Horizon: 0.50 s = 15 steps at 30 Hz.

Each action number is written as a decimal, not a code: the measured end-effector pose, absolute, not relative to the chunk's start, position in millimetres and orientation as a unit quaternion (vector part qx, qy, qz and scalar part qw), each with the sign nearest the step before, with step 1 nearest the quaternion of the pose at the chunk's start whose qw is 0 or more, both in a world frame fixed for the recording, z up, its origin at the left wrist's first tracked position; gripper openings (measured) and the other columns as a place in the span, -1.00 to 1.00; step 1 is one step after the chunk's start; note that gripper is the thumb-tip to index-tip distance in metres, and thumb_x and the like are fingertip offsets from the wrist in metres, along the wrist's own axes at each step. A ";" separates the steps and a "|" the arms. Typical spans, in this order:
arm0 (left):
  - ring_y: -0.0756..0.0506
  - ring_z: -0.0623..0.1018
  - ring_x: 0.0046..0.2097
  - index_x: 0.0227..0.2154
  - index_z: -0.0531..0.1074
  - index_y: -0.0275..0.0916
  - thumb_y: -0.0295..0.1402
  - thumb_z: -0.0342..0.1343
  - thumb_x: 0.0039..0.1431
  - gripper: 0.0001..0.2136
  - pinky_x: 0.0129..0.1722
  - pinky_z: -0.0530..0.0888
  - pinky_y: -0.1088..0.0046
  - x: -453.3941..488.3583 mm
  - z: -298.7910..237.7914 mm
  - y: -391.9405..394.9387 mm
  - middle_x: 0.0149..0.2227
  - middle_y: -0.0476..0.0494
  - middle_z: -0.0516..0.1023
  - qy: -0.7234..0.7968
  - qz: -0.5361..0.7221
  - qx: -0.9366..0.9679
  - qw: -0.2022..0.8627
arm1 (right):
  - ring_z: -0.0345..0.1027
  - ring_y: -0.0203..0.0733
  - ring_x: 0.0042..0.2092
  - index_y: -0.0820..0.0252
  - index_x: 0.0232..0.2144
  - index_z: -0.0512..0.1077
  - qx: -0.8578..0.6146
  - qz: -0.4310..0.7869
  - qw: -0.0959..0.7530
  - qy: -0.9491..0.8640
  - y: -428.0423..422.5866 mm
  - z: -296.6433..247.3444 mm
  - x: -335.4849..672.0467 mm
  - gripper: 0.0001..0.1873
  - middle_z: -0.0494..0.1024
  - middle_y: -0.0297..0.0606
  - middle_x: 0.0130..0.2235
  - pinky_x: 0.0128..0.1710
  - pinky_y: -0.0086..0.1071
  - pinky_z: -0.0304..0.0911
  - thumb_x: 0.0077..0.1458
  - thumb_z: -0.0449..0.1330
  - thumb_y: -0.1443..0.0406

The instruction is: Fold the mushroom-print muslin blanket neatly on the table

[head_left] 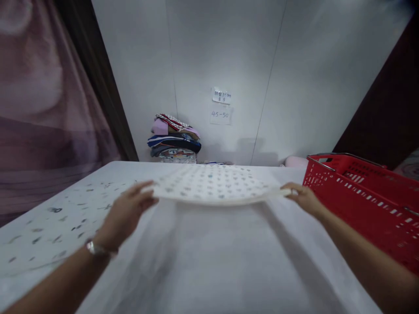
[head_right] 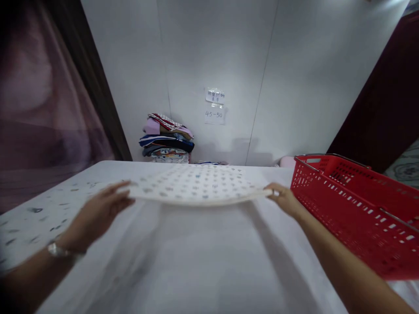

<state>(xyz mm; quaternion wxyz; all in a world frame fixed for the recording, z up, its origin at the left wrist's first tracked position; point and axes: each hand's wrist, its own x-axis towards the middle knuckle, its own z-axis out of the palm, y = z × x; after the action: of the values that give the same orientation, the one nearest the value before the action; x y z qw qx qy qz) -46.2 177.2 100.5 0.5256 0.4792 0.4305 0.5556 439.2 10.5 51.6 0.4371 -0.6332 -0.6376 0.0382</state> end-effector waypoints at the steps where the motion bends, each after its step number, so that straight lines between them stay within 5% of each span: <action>1: -0.04 0.57 -0.32 -0.36 0.49 -0.27 -0.65 0.17 -0.10 -0.78 -0.35 0.58 0.54 -52.3 71.3 161.0 -0.29 -0.11 0.55 0.454 0.539 0.466 0.535 | 0.43 -0.17 -0.29 0.21 -0.38 0.50 -0.628 0.056 0.422 -0.652 -1.3 24.2 430.2 -0.78 0.56 -0.20 -0.34 -0.29 -0.38 0.33 -0.01 0.25 0.17; 6: 0.04 0.53 -0.42 -0.29 0.50 -0.19 -0.56 0.13 -0.02 -0.78 -0.39 0.56 0.61 -75.6 -15.9 108.6 -0.37 -0.04 0.55 0.564 0.473 0.314 0.600 | 0.45 -0.10 -0.28 0.09 -0.37 0.51 -0.622 0.053 0.374 -0.686 -50.2 -54.6 397.7 -0.83 0.57 -0.21 -0.32 -0.25 -0.24 0.37 0.07 0.14 0.21; 15: 0.04 0.50 -0.47 -0.28 0.48 -0.21 -0.53 0.13 -0.05 -0.78 -0.43 0.53 0.60 -105.8 -22.3 77.1 -0.43 -0.01 0.51 0.590 0.458 0.319 0.584 | 0.42 -0.10 -0.14 0.06 -0.27 0.49 -0.623 0.010 0.339 -0.705 -99.9 -63.9 375.5 -0.82 0.55 -0.20 -0.19 -0.12 -0.19 0.34 0.11 0.10 0.29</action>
<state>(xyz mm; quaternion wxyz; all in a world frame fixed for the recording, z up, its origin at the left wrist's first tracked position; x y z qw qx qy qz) -105.8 77.1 -22.3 0.5836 0.3189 0.5898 0.4582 375.5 -99.9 -63.9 0.3395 -0.6231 -0.7046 0.0097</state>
